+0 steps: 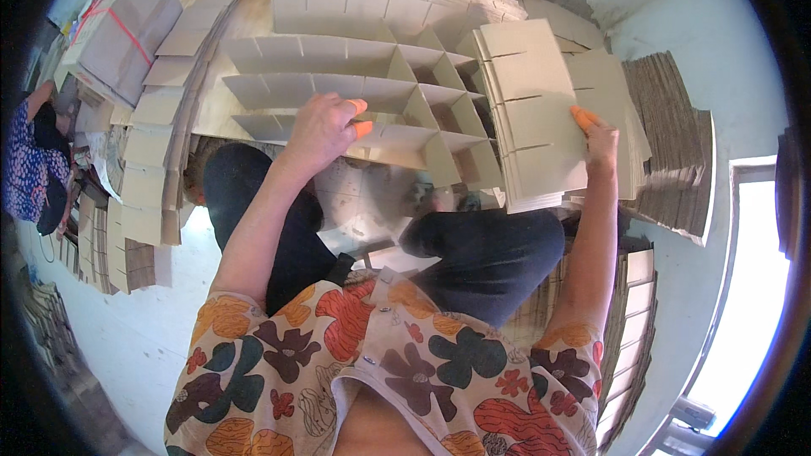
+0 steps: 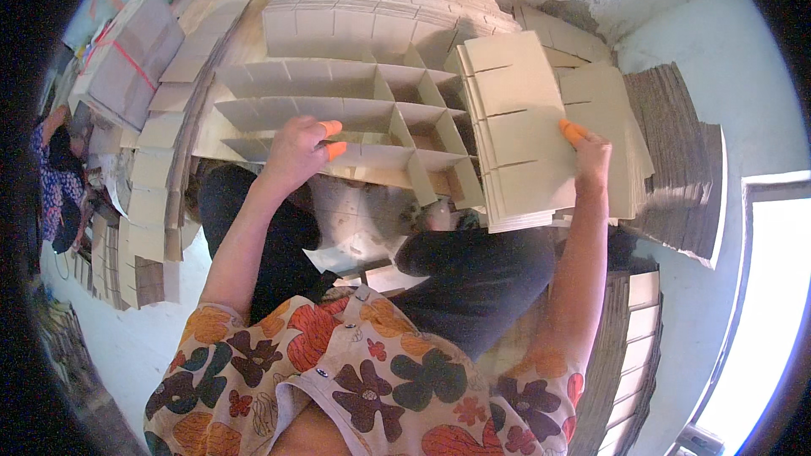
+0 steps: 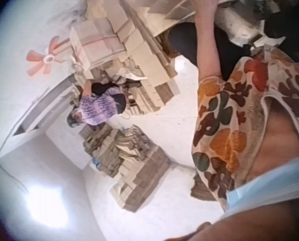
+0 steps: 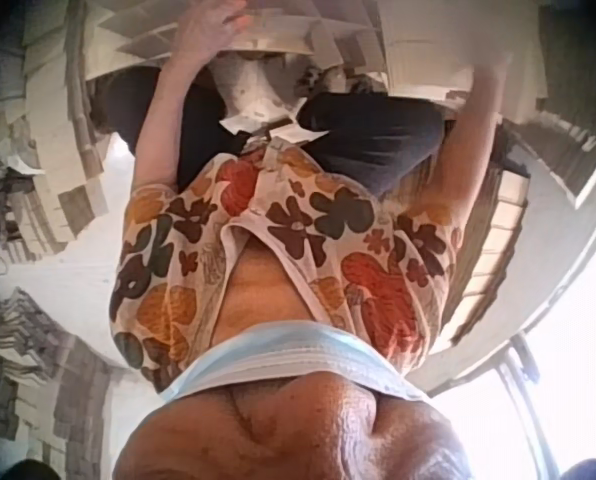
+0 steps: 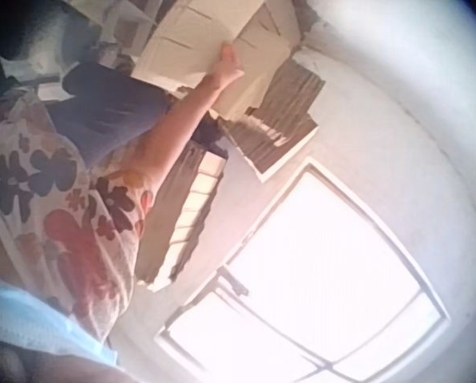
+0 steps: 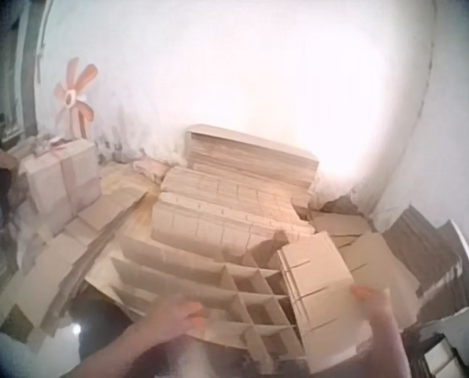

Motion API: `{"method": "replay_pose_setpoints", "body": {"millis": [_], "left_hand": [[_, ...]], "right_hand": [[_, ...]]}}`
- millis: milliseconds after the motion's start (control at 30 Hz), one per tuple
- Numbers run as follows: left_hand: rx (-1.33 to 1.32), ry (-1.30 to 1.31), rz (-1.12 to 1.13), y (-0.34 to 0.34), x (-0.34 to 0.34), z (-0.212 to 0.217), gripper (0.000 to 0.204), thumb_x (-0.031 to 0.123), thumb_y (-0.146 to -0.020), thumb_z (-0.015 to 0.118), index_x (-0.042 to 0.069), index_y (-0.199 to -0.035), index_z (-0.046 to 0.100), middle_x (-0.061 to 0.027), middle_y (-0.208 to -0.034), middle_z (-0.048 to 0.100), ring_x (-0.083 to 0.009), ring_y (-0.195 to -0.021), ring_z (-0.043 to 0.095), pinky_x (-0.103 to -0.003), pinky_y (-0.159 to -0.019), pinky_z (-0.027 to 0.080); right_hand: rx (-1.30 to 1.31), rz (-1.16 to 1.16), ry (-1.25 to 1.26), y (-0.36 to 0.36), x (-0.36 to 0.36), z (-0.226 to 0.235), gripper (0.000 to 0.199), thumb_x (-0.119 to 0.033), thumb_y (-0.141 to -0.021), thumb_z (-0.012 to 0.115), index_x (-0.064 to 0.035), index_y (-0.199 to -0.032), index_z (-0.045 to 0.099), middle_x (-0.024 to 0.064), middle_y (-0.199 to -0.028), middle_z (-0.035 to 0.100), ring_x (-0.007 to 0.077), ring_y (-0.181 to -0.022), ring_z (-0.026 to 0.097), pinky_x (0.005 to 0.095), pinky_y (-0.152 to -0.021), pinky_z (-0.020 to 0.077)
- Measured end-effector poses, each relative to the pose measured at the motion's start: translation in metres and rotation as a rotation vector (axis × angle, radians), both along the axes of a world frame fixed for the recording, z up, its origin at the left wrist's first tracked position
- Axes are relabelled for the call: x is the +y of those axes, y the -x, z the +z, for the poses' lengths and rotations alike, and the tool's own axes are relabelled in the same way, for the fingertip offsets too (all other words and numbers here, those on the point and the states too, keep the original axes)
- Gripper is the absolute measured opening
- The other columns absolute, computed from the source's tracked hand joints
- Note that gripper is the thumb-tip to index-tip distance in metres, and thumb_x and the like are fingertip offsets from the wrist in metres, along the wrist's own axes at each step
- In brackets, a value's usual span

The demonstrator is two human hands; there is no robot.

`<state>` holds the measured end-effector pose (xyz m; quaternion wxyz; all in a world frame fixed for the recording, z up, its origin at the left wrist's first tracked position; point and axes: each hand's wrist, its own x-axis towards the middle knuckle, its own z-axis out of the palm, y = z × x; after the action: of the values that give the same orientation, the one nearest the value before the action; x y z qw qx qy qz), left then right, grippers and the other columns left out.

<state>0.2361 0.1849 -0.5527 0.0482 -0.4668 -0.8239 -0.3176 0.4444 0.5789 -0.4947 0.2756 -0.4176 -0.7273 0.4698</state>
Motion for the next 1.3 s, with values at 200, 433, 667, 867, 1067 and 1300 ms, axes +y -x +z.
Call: {"method": "replay_pose_setpoints", "body": {"millis": [200, 433, 667, 867, 1067, 1300], "left_hand": [[0.027, -0.042, 0.008, 0.007, -0.017, -0.001, 0.027, 0.018, -0.071, 0.073, 0.004, -0.093, 0.066, -0.0127, -0.077, 0.063, -0.0293, -0.072, 0.058, -0.039, -0.069, 0.046], [0.028, -0.066, -0.044, 0.013, -0.021, -0.021, 0.014, 0.012, -0.073, 0.069, 0.005, -0.085, 0.065, -0.0136, -0.073, 0.063, -0.0313, -0.07, 0.059, -0.041, -0.071, 0.046], [0.075, -0.076, -0.038, 0.014, -0.017, -0.029, 0.007, 0.007, -0.071, 0.067, 0.006, -0.076, 0.063, -0.014, -0.068, 0.061, -0.0322, -0.067, 0.058, -0.042, -0.061, 0.047], [0.076, -0.072, -0.052, 0.013, -0.018, -0.029, 0.008, 0.006, -0.07, 0.067, 0.005, -0.076, 0.063, -0.0134, -0.066, 0.059, -0.0319, -0.067, 0.057, -0.042, -0.061, 0.047], [0.08, -0.151, -0.036, 0.008, -0.015, -0.024, 0.009, 0.005, -0.069, 0.058, 0.005, -0.061, 0.054, -0.0135, -0.06, 0.055, -0.0315, -0.068, 0.057, -0.042, -0.061, 0.045], [0.07, -0.13, -0.018, 0.011, -0.01, -0.027, 0.007, 0.004, -0.069, 0.058, 0.005, -0.062, 0.056, -0.0145, -0.062, 0.056, -0.0324, -0.068, 0.058, -0.042, -0.061, 0.045]], "right_hand": [[-0.023, -0.052, -0.358, 0.01, -0.026, 0.07, 0.024, -0.015, -0.078, 0.073, 0.0014, -0.094, 0.069, 0.0026, -0.076, 0.063, 0.009, -0.066, 0.054, 0.0224, -0.062, 0.0452], [-0.034, 0.373, -0.296, 0.08, -0.138, 0.082, 0.033, -0.009, -0.078, 0.07, 0.0025, -0.108, 0.063, 0.004, -0.076, 0.067, 0.0069, -0.064, 0.057, 0.0217, -0.059, 0.0459], [-0.036, 0.577, -0.538, 0.121, -0.201, 0.057, 0.036, -0.003, -0.08, 0.066, 0.0036, -0.115, 0.059, 0.0113, -0.082, 0.069, 0.0067, -0.068, 0.06, 0.0223, -0.062, 0.0489], [-0.062, 0.686, -0.712, 0.142, -0.207, 0.027, 0.037, -0.001, -0.079, 0.065, 0.0029, -0.116, 0.058, 0.0168, -0.084, 0.069, 0.0137, -0.064, 0.063, 0.0254, -0.06, 0.0492], [-0.13, 0.752, -0.724, 0.154, -0.215, 0.003, 0.013, 0.0, -0.077, 0.065, 0.0053, -0.089, 0.062, 0.0228, -0.081, 0.065, 0.021, -0.06, 0.062, 0.0313, -0.057, 0.0472], [-0.204, 0.868, -0.801, 0.166, -0.22, -0.017, 0.019, -0.011, -0.078, 0.064, 0.0008, -0.093, 0.06, 0.0244, -0.077, 0.061, 0.041, -0.076, 0.061, 0.0468, -0.066, 0.048]]}}
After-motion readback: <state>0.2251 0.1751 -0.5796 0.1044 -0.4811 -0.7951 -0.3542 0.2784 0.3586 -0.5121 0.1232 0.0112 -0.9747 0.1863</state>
